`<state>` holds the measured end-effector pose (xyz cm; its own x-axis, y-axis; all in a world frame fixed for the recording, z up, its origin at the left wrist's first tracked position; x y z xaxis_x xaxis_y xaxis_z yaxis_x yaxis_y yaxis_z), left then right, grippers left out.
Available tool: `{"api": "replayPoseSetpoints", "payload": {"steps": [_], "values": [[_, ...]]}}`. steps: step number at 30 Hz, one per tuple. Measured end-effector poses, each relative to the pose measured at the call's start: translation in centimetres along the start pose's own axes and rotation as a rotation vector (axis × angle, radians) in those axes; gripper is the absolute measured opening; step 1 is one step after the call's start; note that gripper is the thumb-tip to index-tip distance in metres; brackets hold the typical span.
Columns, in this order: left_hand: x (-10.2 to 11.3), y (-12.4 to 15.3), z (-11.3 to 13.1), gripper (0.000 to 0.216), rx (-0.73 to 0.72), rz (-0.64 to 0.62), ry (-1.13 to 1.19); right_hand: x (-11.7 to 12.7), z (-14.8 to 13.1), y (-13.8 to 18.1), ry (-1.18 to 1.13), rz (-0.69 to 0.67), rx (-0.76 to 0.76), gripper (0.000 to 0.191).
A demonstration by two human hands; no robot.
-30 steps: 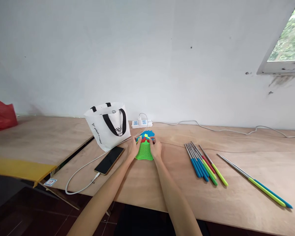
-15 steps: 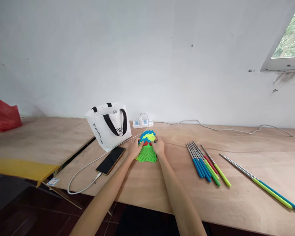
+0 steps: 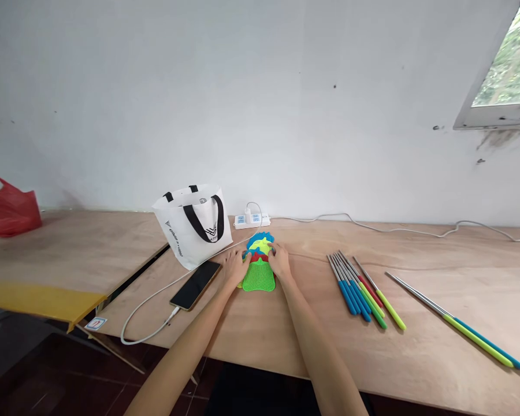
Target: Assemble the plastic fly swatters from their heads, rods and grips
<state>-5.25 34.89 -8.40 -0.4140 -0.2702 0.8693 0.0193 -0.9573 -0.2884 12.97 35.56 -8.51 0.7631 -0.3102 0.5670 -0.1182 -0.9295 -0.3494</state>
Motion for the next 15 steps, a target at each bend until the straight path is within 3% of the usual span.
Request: {"api": "replayPoseSetpoints", "payload": {"steps": [5, 9, 15], "values": [[0.4, 0.3, 0.1, 0.036, 0.023, 0.004, -0.044, 0.7, 0.3, 0.1, 0.089, 0.017, -0.018, 0.048], [0.4, 0.3, -0.2, 0.034, 0.048, 0.002, -0.039, 1.8, 1.8, 0.3, 0.217, 0.042, -0.121, 0.035], [0.2, 0.1, -0.5, 0.035, 0.070, -0.018, -0.015, 1.6, 2.9, 0.1, 0.354, -0.028, -0.212, 0.025]]}}
Point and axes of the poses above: each hand's wrist, its own y-axis away from the middle knuckle, its own x-axis out of the back of the hand, z = x × y, the point moved 7 cm from there along -y, towards the middle knuckle, and after that the axes turned 2 degrees about -z, right-handed, at the moved point
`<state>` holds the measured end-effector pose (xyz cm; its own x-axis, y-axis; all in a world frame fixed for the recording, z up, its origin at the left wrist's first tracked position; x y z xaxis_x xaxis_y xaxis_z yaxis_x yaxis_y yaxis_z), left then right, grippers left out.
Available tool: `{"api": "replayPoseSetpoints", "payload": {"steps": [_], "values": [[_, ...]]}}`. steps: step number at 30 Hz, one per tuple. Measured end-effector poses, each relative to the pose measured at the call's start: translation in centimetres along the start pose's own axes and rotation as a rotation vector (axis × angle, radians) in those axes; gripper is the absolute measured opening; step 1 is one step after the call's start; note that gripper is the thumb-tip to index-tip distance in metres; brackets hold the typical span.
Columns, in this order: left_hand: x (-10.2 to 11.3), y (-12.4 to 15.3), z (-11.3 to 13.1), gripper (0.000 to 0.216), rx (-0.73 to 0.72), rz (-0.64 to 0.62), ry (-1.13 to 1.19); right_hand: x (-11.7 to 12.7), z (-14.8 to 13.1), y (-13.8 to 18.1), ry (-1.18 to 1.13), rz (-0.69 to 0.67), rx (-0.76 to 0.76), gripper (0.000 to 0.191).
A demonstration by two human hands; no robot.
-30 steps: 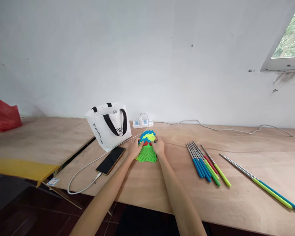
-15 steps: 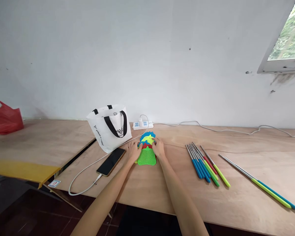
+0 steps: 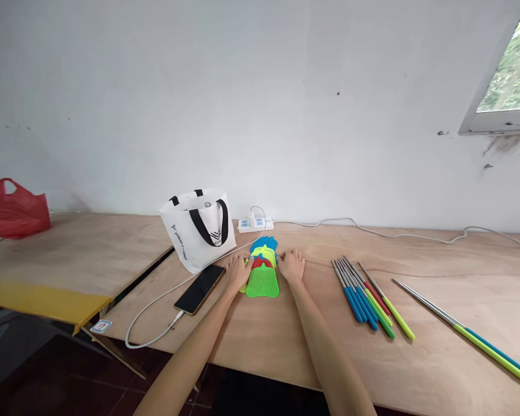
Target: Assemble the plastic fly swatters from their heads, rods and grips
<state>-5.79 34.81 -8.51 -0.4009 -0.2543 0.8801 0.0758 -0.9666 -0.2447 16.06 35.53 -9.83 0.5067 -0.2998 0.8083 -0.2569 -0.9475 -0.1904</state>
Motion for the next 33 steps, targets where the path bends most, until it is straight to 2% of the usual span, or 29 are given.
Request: {"api": "replayPoseSetpoints", "payload": {"steps": [8, 15, 24, 33], "values": [[0.6, 0.4, -0.1, 0.037, 0.038, -0.001, 0.004, -0.7, -0.8, -0.4, 0.076, -0.018, -0.108, 0.034], [0.9, 0.3, -0.2, 0.038, 0.054, -0.002, 0.013, -0.4, -1.4, 0.1, 0.072, -0.056, -0.012, 0.033], [1.0, 0.0, 0.0, 0.039, 0.043, -0.012, 0.098, -0.4, -1.8, 0.1, 0.119, -0.038, -0.055, 0.034], [-0.1, 0.1, 0.8, 0.034, 0.025, -0.002, 0.278, 0.0, -2.5, 1.5, 0.060, -0.087, 0.050, 0.030]]}}
Point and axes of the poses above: each hand's wrist, its own y-axis away from the middle knuckle, its own x-axis out of the back of the hand, z = x × y, the point moved 7 cm from there along -y, towards the middle knuckle, and after that the axes turned 2 degrees about -z, right-handed, at the moved point
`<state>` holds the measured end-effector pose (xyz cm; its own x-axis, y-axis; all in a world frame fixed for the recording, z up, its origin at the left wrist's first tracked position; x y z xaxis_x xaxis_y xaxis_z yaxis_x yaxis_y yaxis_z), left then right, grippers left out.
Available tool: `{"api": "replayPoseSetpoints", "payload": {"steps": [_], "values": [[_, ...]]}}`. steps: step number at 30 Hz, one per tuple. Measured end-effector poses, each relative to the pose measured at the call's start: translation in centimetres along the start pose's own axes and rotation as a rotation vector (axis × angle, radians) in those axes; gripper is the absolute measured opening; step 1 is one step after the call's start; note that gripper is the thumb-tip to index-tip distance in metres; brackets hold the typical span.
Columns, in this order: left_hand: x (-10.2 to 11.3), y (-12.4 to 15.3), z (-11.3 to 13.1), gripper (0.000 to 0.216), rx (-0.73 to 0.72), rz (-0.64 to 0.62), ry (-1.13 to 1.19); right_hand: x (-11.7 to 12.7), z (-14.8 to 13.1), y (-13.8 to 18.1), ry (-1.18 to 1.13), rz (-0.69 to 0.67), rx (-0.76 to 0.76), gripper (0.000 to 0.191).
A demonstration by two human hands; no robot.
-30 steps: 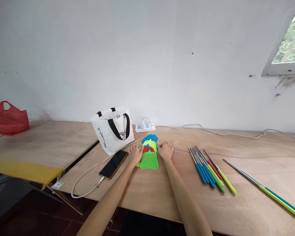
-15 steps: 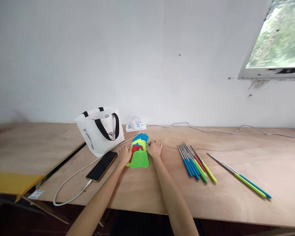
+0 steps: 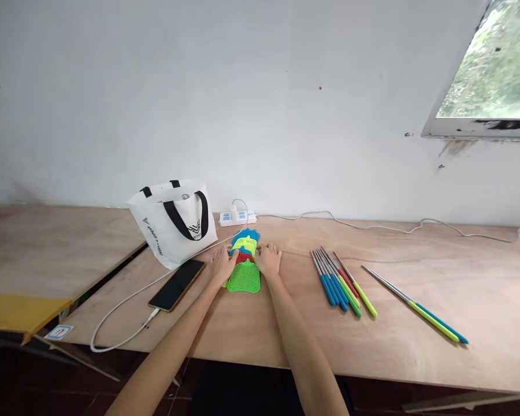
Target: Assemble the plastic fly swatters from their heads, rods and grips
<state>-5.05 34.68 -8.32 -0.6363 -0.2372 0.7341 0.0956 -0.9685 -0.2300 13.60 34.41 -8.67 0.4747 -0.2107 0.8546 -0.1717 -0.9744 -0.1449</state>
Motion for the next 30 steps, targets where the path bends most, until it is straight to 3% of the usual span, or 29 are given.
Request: {"api": "replayPoseSetpoints", "payload": {"steps": [7, 14, 30], "values": [[-0.2, -1.1, -0.7, 0.028, 0.068, 0.008, 0.263, 0.2, 0.4, -0.2, -0.064, 0.008, -0.064, 0.028], [-1.0, -2.3, 0.6, 0.033, -0.013, 0.008, 0.426, 0.5, 0.9, -0.6, -0.146, 0.024, -0.116, 0.037], [-0.3, -1.0, 1.0, 0.039, -0.023, 0.006, 0.025, 0.3, -0.4, 0.1, -0.028, 0.040, -0.016, 0.040]]}}
Point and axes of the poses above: each hand's wrist, its own y-axis away from the middle knuckle, its own x-axis out of the back of the hand, z = x × y, the point moved 7 cm from there along -y, towards the middle knuckle, and after that the axes turned 2 degrees about -z, right-handed, at the moved point
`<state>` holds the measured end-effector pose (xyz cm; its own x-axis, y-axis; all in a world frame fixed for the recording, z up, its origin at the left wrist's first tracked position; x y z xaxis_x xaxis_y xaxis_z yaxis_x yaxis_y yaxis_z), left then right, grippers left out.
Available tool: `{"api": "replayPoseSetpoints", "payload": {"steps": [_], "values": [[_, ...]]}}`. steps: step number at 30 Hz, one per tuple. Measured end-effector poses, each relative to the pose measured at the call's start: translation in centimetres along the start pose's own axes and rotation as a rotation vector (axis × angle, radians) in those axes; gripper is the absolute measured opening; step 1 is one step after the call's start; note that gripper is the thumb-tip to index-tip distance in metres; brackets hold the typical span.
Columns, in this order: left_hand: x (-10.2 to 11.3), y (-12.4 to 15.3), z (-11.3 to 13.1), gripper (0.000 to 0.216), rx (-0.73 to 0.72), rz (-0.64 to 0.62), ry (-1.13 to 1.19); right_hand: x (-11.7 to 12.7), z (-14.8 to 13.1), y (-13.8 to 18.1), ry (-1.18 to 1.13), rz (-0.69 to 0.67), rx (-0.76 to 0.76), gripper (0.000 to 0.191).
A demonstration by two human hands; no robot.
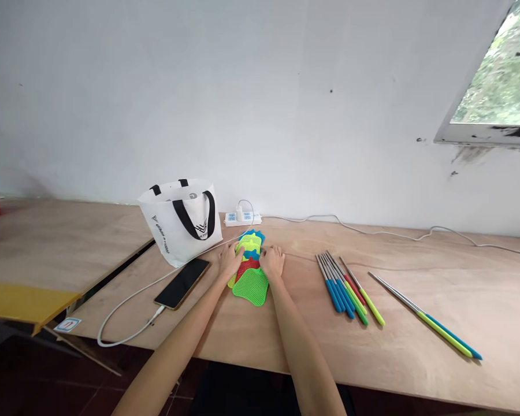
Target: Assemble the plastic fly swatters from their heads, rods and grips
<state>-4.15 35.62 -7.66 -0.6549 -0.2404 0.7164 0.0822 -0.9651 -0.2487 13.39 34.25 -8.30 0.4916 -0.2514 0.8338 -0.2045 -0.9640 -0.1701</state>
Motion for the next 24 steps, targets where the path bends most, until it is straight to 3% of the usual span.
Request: {"api": "replayPoseSetpoints", "payload": {"steps": [6, 13, 24], "values": [[0.2, -0.1, -0.3, 0.044, 0.048, 0.003, -0.086, -0.3, -0.2, 0.0, 0.013, -0.017, 0.026, 0.041], [0.5, 0.0, -0.7, 0.039, 0.041, -0.029, -0.025, -0.3, 0.1, 0.3, -0.013, -0.035, 0.032, 0.040], [0.5, 3.1, 0.0, 0.051, 0.034, 0.019, -0.246, 0.2, 0.1, 3.7, 0.044, 0.023, -0.020, 0.038]]}}
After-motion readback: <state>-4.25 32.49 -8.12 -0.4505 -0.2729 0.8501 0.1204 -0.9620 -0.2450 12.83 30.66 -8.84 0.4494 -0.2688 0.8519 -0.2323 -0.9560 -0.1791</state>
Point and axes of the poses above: each hand's wrist, its own y-axis away from the middle knuckle, its own x-axis out of the back of the hand, z = x × y, the point moved 7 cm from there along -y, towards the middle knuckle, and after that the axes turned 2 degrees about -z, right-handed, at the moved point
